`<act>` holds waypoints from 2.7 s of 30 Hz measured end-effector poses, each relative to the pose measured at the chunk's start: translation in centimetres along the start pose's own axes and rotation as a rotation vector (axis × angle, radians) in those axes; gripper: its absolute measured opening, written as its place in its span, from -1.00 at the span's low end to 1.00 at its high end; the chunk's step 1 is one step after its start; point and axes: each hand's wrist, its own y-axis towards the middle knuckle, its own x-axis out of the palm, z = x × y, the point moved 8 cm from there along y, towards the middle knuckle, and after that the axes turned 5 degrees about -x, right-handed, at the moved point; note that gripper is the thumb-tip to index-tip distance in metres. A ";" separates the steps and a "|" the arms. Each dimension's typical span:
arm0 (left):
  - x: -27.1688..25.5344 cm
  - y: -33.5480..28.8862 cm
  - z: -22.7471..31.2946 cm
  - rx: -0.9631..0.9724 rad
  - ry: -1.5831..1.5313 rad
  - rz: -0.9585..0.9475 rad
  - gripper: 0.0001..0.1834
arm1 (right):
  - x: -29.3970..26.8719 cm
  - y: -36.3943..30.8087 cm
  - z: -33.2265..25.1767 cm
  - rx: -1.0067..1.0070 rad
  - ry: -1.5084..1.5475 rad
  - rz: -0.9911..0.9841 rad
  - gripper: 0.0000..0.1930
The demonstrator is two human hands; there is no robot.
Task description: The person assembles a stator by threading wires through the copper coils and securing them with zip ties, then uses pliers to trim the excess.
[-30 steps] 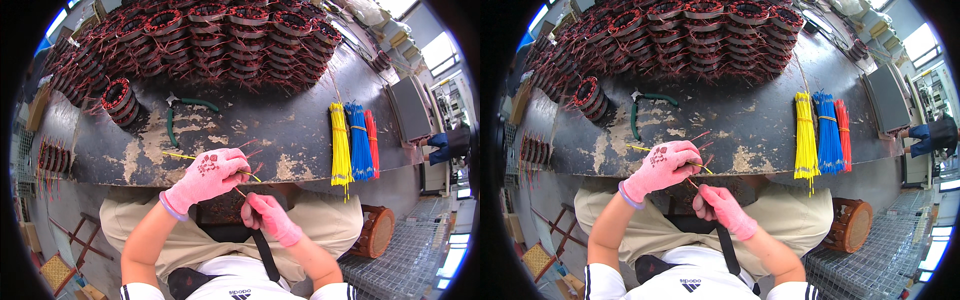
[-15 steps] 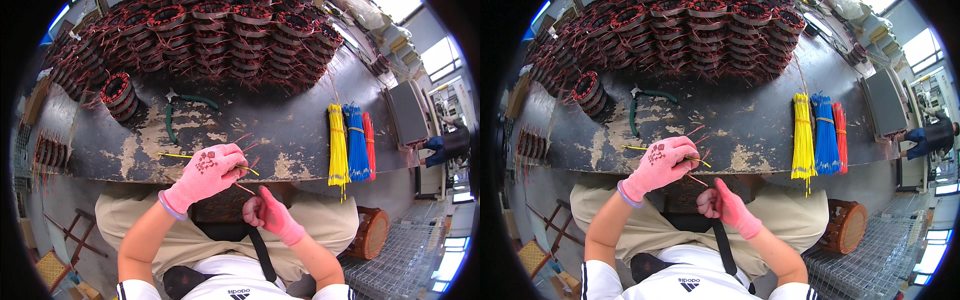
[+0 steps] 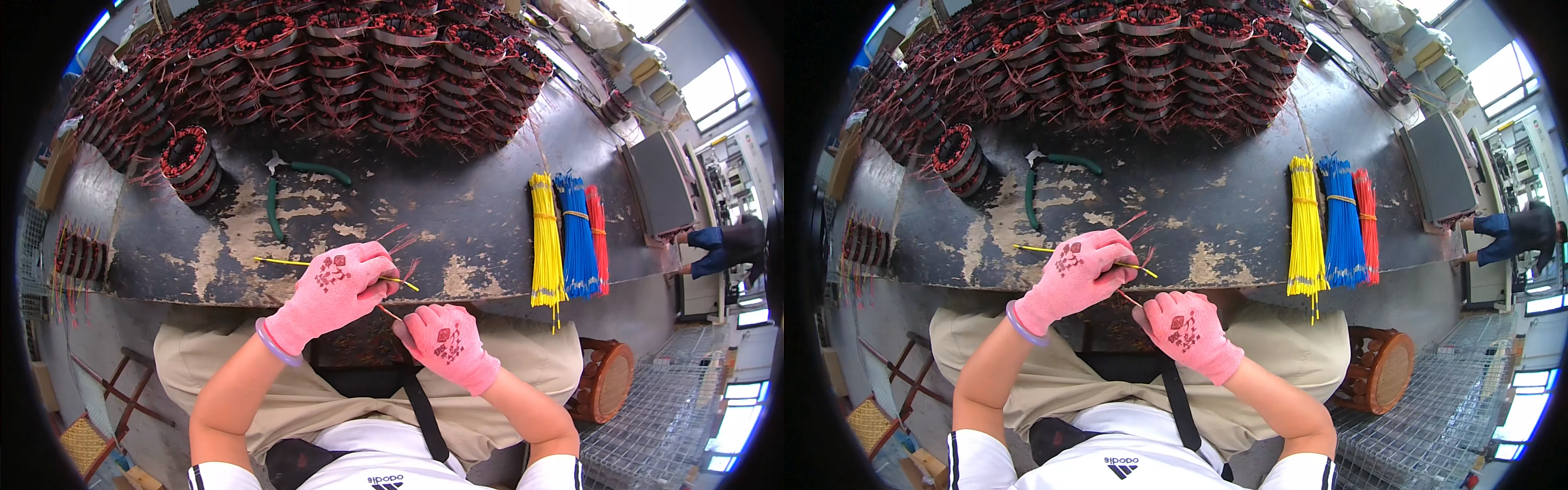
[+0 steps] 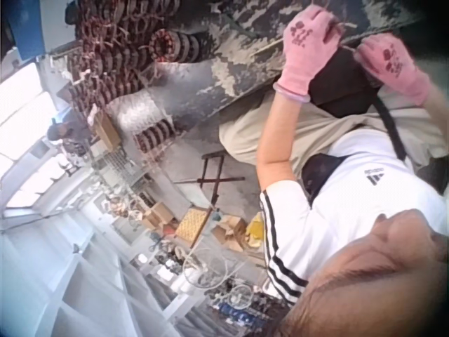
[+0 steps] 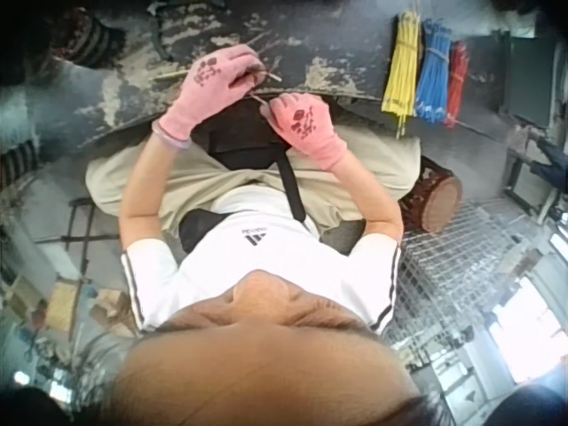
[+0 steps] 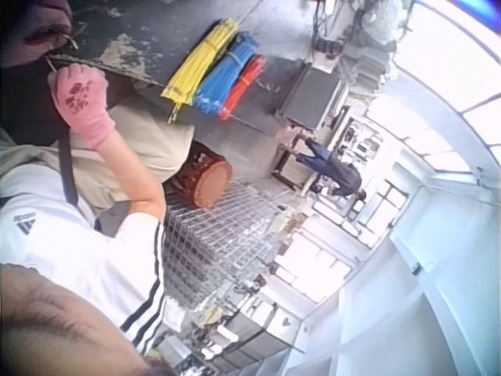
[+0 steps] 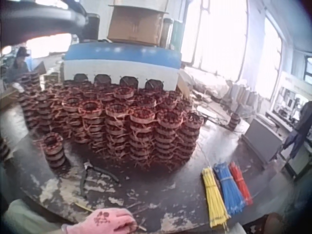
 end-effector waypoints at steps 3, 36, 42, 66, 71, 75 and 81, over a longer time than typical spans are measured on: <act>0.2 -0.1 0.2 0.000 -0.003 -0.004 -0.85 | -0.2 -0.1 0.2 -0.042 -0.070 -0.050 -0.73; -0.2 0.0 0.4 -0.088 0.010 0.024 -0.88 | -1.5 2.6 3.3 -0.001 -0.088 0.177 -0.44; -0.1 -0.2 0.2 -0.087 0.036 0.017 -0.87 | -1.7 2.4 3.4 -0.028 -0.073 0.202 -0.49; 0.0 0.0 0.6 -0.020 0.038 0.013 -0.87 | 4.5 1.9 6.7 0.792 1.331 -0.272 -0.73; -0.2 -0.2 0.7 -0.041 0.033 0.013 -0.87 | -3.7 2.8 4.3 0.144 0.108 0.205 -0.68; -0.1 -0.3 0.7 -0.028 0.062 0.026 -0.87 | -2.8 2.8 3.5 0.033 0.012 0.232 -0.69; -0.2 -0.3 0.7 -0.011 0.061 0.008 -0.85 | 4.3 0.2 5.8 0.909 1.431 -0.352 -0.84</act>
